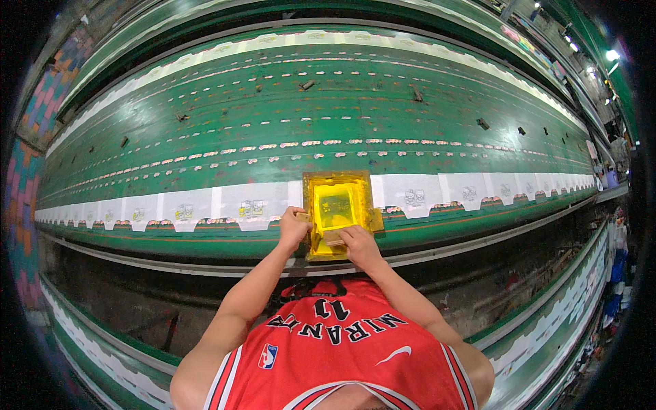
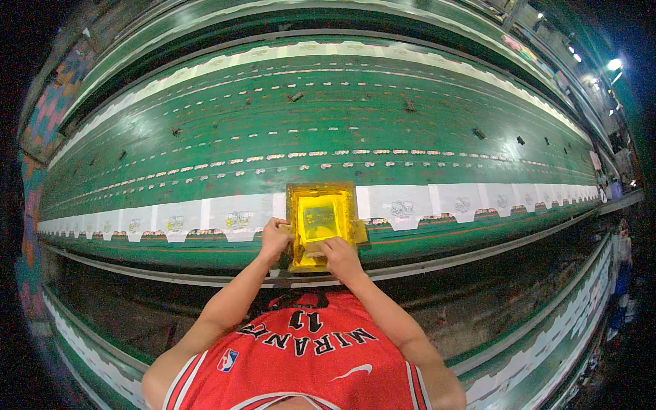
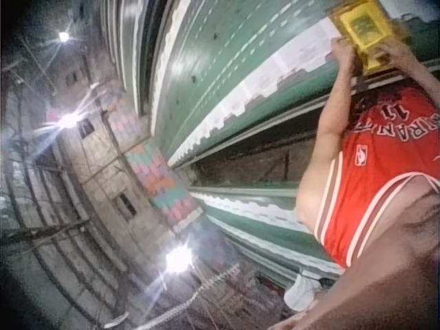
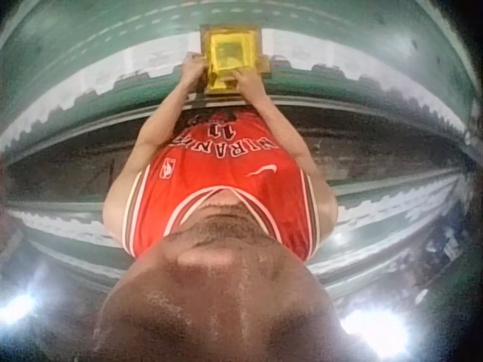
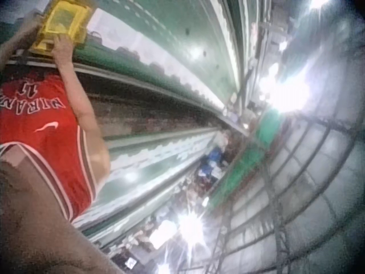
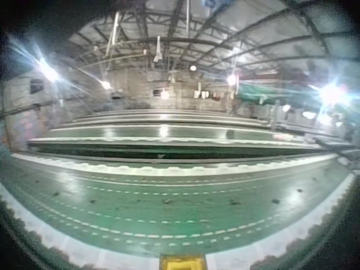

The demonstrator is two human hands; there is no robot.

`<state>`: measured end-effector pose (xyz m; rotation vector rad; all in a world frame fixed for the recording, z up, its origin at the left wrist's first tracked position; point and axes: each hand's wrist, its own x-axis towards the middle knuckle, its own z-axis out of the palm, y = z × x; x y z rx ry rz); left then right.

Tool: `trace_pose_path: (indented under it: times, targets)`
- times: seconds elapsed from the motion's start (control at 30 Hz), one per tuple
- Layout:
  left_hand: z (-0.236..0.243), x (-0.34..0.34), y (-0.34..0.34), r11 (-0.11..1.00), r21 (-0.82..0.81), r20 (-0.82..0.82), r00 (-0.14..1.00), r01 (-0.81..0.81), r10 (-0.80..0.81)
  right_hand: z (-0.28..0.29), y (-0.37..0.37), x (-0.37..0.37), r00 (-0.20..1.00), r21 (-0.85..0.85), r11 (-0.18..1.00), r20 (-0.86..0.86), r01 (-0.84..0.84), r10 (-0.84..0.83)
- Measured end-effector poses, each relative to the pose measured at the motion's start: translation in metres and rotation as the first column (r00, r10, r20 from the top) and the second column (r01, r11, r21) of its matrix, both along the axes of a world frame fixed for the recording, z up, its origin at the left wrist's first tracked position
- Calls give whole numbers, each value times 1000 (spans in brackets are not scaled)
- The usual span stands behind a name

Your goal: The person holds a yellow screen-printing frame and repeatedly rubs a squeegee across it to spread ink. The person then moves the frame along a long green table and continues the same rubbing motion.

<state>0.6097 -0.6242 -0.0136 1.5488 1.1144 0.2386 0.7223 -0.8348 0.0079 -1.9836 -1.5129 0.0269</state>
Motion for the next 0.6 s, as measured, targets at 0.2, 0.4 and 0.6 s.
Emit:
trace_pose_path:
  times: [0.2, 0.4, 0.6]
  targets:
    - [8, 24, -29, 989, 151, 73, 997, -1, -10, 19, -25, 34, 1000, -22, 1000, -25, -10, 9]
    - [0, 99, -92, 1000, 28, 84, 996, -8, 6, 29, -89, 106, 1000, -68, 998, 0, 16, -16]
    - [-2, 165, -164, 1000, -4, 86, 996, -6, 6, 23, -154, 173, 1000, -48, 999, 5, 18, -18]
